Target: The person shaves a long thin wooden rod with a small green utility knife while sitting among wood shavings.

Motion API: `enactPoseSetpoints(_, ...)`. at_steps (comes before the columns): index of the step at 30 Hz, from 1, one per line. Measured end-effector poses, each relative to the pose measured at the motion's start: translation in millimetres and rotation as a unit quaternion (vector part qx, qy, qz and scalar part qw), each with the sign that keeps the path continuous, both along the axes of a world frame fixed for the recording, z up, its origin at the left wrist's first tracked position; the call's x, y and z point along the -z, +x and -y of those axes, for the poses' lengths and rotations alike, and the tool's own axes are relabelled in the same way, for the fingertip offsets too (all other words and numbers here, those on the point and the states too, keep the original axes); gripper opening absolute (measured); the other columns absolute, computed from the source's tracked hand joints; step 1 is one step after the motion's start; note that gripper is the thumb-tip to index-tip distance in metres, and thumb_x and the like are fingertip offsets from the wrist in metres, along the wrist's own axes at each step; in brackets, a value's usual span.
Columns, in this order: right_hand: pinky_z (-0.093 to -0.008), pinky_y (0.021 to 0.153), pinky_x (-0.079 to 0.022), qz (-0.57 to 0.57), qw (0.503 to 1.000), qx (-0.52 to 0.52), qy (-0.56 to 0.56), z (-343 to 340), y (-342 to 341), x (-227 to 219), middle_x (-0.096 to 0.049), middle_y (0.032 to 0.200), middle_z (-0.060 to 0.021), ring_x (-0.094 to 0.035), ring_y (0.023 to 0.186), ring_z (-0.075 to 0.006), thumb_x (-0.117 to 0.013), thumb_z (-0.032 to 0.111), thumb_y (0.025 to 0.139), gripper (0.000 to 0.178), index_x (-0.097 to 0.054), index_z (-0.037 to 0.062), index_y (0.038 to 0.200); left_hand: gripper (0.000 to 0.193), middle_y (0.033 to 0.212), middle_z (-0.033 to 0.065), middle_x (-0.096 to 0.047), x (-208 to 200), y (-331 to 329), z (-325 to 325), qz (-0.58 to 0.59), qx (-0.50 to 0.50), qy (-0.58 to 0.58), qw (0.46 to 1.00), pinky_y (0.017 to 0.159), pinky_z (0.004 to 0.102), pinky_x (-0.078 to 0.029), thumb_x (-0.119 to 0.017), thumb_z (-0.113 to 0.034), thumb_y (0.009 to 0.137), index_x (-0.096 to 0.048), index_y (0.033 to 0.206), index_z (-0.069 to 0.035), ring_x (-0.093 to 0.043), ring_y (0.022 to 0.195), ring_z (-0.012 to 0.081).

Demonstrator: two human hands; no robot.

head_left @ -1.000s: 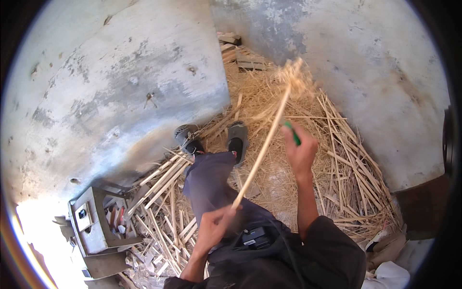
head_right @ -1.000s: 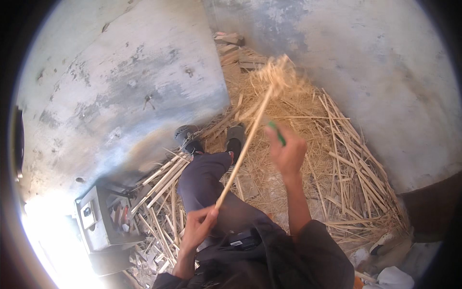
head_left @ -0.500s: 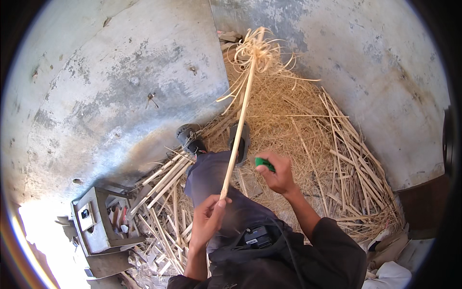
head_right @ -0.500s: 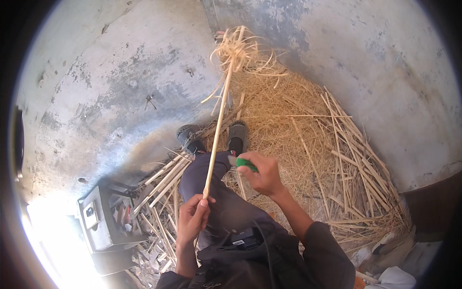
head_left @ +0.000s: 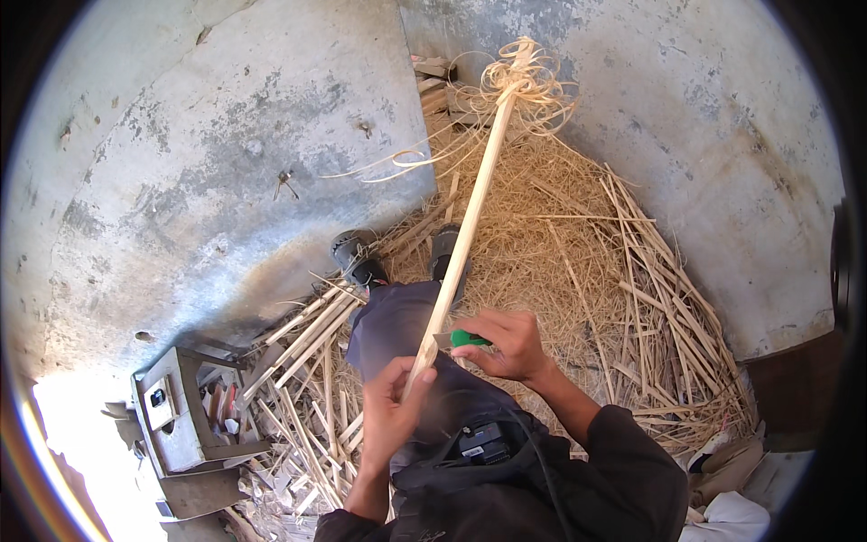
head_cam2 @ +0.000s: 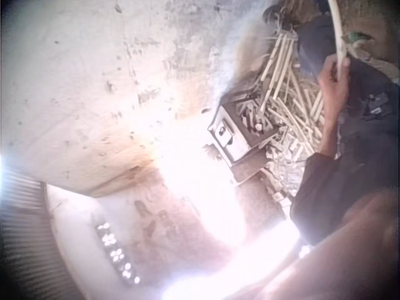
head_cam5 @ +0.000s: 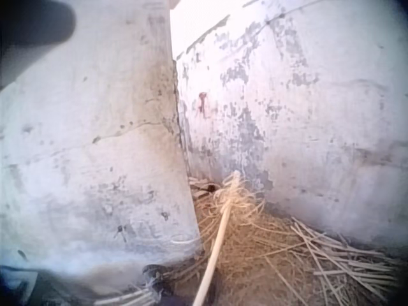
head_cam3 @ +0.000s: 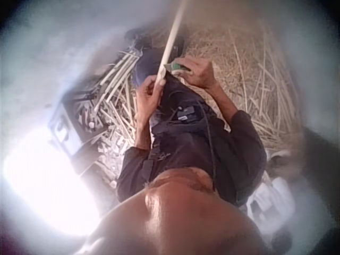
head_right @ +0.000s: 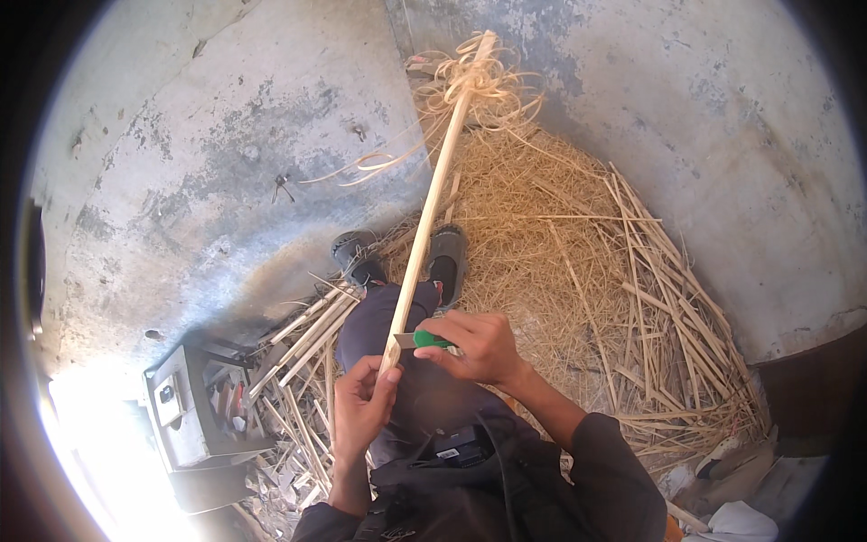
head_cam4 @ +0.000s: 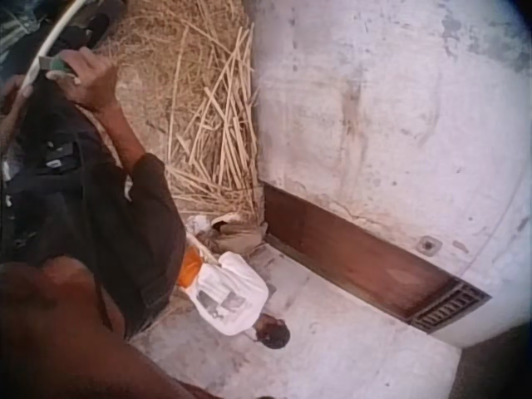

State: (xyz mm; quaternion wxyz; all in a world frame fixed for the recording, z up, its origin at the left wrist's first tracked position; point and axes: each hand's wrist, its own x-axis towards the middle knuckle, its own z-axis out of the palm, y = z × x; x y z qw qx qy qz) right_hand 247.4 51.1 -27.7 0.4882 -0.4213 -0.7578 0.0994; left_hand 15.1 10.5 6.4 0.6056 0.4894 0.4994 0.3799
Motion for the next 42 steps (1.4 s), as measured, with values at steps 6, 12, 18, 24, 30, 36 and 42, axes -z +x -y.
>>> enactPoseSetpoints(6,-0.0345,0.052,-0.051,0.022,0.999,0.037,0.024,-0.2,-0.9,-6.6,-0.067,0.073,0.0001,-0.068,0.058,-0.0196,-0.082,0.047,0.095,0.034,-0.081,0.014,0.102,0.016,0.08,-0.0108,-0.061,0.2,2.1,1.8,-0.029,-0.017,0.026,0.999,0.059,0.0196,-0.031,-0.074,-0.014,0.108,-0.074,0.113,0.001,-0.045,0.071,-0.0029)
enactPoseSetpoints(12,-0.0346,0.05,-0.049,0.023,0.996,0.07,0.042,-3.1,3.8,-4.5,-0.066,0.072,0.0009,-0.066,0.056,-0.0193,-0.081,0.049,0.095,0.035,-0.082,0.0156,0.102,0.015,0.08,-0.0102,-0.061,-3.8,3.2,4.8,-0.027,-0.014,0.022,0.999,0.06,0.0194,-0.032,-0.074,-0.014,0.108,-0.074,0.112,0.001,-0.047,0.072,-0.0024)
enactPoseSetpoints(18,-0.0349,0.049,-0.048,0.033,0.995,0.084,0.05,-3.1,5.2,-5.0,-0.065,0.071,0.001,-0.064,0.055,-0.0195,-0.081,0.049,0.095,0.034,-0.082,0.0159,0.103,0.015,0.079,-0.0097,-0.062,-0.7,2.4,7.5,-0.05,-0.015,0.04,0.998,0.06,0.02,-0.033,-0.074,-0.014,0.108,-0.074,0.11,0.001,-0.047,0.072,-0.002)
enactPoseSetpoints(24,-0.0349,0.049,-0.048,0.032,0.993,0.093,0.059,-4.3,4.4,-2.7,-0.064,0.07,0.001,-0.063,0.054,-0.0196,-0.081,0.048,0.095,0.034,-0.083,0.0158,0.103,0.016,0.076,-0.0089,-0.061,-0.1,2.3,9.0,-0.071,-0.021,0.045,0.996,0.06,0.0209,-0.034,-0.075,-0.015,0.107,-0.074,0.108,0.002,-0.047,0.071,-0.0015)
enactPoseSetpoints(30,-0.0343,0.051,-0.05,0.011,0.994,0.101,0.041,-6.6,3.4,-0.1,-0.071,0.075,-0.0005,-0.068,0.058,-0.0202,-0.084,0.046,0.093,0.033,-0.083,0.0145,0.104,0.018,0.075,-0.0083,-0.061,1.9,-0.5,11.4,-0.089,-0.023,0.049,0.995,0.06,0.0217,-0.034,-0.075,-0.016,0.107,-0.073,0.106,0.001,-0.047,0.071,-0.0012)
enactPoseSetpoints(36,-0.0352,0.053,-0.052,0.02,0.995,0.092,0.031,-8.6,3.9,-4.8,-0.074,0.077,-0.0023,-0.07,0.06,-0.0219,-0.085,0.044,0.092,0.034,-0.083,0.0125,0.104,0.018,0.075,-0.0081,-0.061,0.6,-1.6,12.8,-0.094,-0.027,0.051,0.994,0.06,0.0218,-0.035,-0.075,-0.017,0.107,-0.074,0.106,0.001,-0.047,0.071,-0.0007)
enactPoseSetpoints(42,-0.0339,0.056,-0.054,-0.033,0.99,0.138,0.018,-21.2,15.0,-12.6,-0.078,0.083,-0.006,-0.074,0.064,-0.0223,-0.085,0.037,0.095,0.03,-0.082,0.0086,0.102,0.018,0.075,-0.0077,-0.061,8.4,-5.4,20.4,-0.084,-0.011,0.03,0.996,0.06,0.022,-0.035,-0.075,-0.016,0.107,-0.074,0.108,0.002,-0.047,0.072,-0.0004)
